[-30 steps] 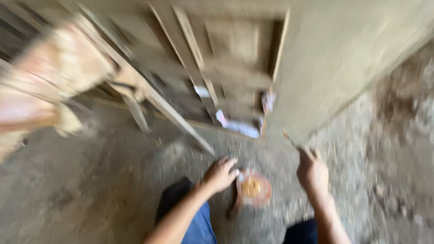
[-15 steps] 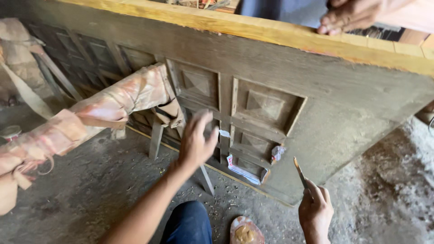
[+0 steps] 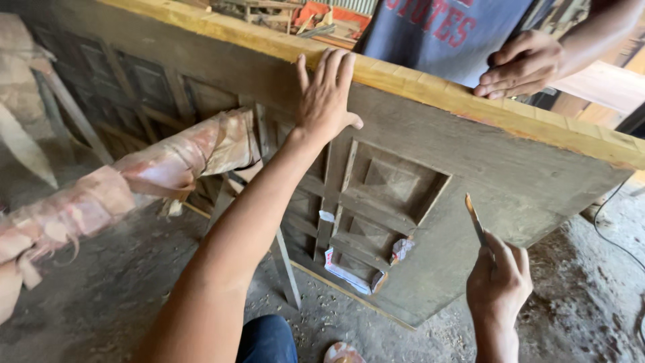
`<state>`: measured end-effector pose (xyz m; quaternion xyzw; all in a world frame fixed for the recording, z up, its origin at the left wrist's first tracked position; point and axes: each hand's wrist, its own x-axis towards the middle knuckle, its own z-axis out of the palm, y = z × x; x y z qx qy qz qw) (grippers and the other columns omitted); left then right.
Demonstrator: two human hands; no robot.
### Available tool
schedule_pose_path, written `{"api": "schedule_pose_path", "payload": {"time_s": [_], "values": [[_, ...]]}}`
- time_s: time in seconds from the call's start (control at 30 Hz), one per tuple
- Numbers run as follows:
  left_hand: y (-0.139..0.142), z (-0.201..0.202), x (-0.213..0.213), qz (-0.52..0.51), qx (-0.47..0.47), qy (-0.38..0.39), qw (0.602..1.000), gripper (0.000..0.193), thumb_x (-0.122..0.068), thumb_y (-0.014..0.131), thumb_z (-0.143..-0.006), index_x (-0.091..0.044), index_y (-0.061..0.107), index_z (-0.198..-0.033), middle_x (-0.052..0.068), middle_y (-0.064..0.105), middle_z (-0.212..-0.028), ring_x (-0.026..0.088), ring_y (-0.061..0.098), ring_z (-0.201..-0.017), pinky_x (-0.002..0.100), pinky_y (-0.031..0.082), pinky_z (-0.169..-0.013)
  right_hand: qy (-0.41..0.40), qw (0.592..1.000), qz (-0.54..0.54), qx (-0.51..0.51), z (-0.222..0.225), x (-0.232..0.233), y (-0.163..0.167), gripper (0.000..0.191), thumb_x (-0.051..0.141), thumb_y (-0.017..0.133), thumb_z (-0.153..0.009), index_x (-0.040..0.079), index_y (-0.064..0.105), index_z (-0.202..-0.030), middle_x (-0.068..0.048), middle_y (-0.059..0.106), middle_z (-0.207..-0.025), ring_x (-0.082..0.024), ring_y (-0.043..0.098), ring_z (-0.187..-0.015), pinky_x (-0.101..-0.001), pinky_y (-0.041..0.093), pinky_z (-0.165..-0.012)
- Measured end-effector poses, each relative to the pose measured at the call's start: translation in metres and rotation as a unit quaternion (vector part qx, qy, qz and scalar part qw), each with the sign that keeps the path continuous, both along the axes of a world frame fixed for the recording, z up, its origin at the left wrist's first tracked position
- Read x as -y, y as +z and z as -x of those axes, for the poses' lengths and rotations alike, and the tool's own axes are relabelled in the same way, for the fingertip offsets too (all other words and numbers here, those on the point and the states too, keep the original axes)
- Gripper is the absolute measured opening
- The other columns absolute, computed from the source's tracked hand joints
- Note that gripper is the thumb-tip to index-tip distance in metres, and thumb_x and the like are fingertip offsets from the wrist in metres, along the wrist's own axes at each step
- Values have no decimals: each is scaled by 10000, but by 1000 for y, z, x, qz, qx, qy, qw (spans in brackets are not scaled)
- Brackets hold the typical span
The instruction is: The person scoops wood filler from a paddle board with a small spatula and spreads it into the seams and edges of a wooden furniture panel, repeatedly returning to the board for more filler and pressing the compound along the panel joints by hand and tool.
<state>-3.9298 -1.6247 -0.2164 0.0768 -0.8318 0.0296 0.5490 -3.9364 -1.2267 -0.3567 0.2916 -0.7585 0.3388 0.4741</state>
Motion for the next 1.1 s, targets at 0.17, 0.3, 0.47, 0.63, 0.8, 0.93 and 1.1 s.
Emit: {"api": "schedule_pose_path", "payload": {"time_s": [0.17, 0.3, 0.47, 0.63, 0.8, 0.93, 1.1], "values": [[0, 9, 0, -13, 18, 7, 1000, 1402, -554, 1014, -399, -20, 317, -1492, 167, 395, -1471, 344, 344, -1438, 721, 106, -1178, 8, 998, -5, -57, 14, 6, 32, 133, 11, 723, -1050, 56, 744, -1173, -127, 687, -1084, -274, 696, -945, -357, 560, -811], [0, 9, 1, 1, 2, -7, 1000, 1381, -562, 1017, -406, -10, 345, -1480, 170, 407, -1458, 345, 351, -1428, 720, 97, -1176, 4, 994, -31, -107, 29, 11, 57, 157, -6, 732, -1031, 59, 761, -1170, -135, 691, -1089, -283, 685, -927, -387, 555, -827], [-6, 8, 1, -11, -4, -15, 1000, 1347, -545, 1018, -419, -22, 371, -1479, 155, 418, -1459, 333, 351, -1438, 707, 92, -1188, 1, 994, -23, -108, 34, 9, 69, 156, -37, 713, -1062, 51, 757, -1182, -129, 693, -1078, -271, 692, -927, -355, 557, -795], [-5, 7, 1, -8, -12, -22, 1000, 1348, -544, 1019, -423, -20, 371, -1482, 157, 411, -1468, 333, 343, -1443, 702, 89, -1183, 13, 995, -6, -96, 25, 17, 63, 157, -47, 704, -1045, 32, 748, -1174, -138, 694, -1066, -259, 701, -916, -360, 565, -810], [-2, 5, 0, -15, -9, -25, 1000, 1357, -545, 1017, -409, -24, 370, -1483, 155, 411, -1467, 333, 340, -1440, 693, 95, -1186, 23, 997, 7, -78, 25, 26, 61, 191, -48, 691, -1041, 31, 752, -1204, -146, 695, -1100, -246, 701, -897, -333, 561, -754], [1, 4, -6, -12, -14, -27, 999, 1356, -532, 1021, -407, -6, 373, -1475, 171, 418, -1457, 344, 344, -1431, 698, 100, -1178, 9, 997, -1, -76, 31, 19, 51, 172, -36, 701, -1045, 39, 756, -1190, -139, 693, -1080, -253, 698, -903, -348, 565, -769], [5, -10, -8, -67, -110, -176, 976, 1291, -389, 1015, -432, -68, 397, -1520, 210, 382, -1553, 401, 313, -1483, 596, 297, -1224, -13, 996, -48, -68, 45, 27, 11, 136, -11, 677, -1075, 21, 744, -1190, -136, 691, -1068, -246, 683, -909, -325, 552, -782]]}}
